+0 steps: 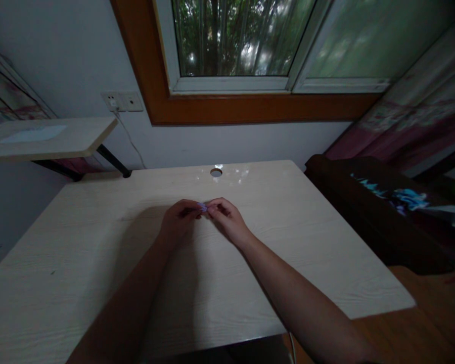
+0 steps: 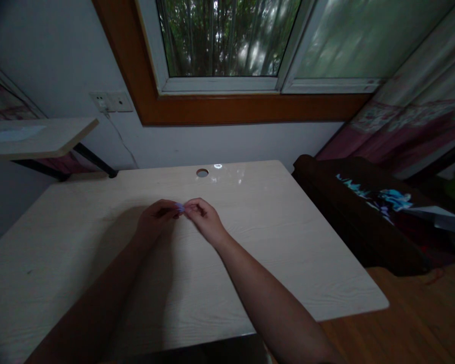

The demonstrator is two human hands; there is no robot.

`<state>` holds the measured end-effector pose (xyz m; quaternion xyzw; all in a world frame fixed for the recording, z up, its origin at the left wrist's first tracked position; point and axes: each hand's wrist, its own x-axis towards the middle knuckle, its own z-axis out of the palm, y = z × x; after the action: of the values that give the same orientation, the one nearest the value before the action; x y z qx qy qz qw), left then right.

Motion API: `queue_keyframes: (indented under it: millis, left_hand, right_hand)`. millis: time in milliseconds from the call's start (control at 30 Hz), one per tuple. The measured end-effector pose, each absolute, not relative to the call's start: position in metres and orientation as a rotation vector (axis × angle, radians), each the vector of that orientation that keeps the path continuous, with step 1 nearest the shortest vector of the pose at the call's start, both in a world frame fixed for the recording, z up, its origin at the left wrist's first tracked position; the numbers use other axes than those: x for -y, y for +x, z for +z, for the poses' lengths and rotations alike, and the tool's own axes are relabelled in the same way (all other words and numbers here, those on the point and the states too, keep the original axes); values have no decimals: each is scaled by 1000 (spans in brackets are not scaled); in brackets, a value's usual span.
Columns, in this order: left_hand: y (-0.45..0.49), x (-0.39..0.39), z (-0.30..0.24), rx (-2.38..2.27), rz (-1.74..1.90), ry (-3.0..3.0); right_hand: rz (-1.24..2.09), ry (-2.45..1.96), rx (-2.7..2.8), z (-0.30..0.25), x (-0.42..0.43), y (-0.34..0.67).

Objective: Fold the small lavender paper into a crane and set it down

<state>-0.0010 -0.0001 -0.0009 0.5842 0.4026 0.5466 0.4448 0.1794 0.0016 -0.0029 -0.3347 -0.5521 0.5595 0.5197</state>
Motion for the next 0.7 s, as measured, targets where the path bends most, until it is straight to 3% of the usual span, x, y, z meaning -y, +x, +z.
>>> queue_keyframes:
  millis: [367, 700]
  left_hand:
    - [0, 2, 1, -1019, 1337, 1416]
    - [-2, 1, -3, -1002, 1358, 1512]
  right_hand:
    - [1007, -913, 1522, -2, -2, 182]
    - [938, -904, 1591, 4, 0, 181]
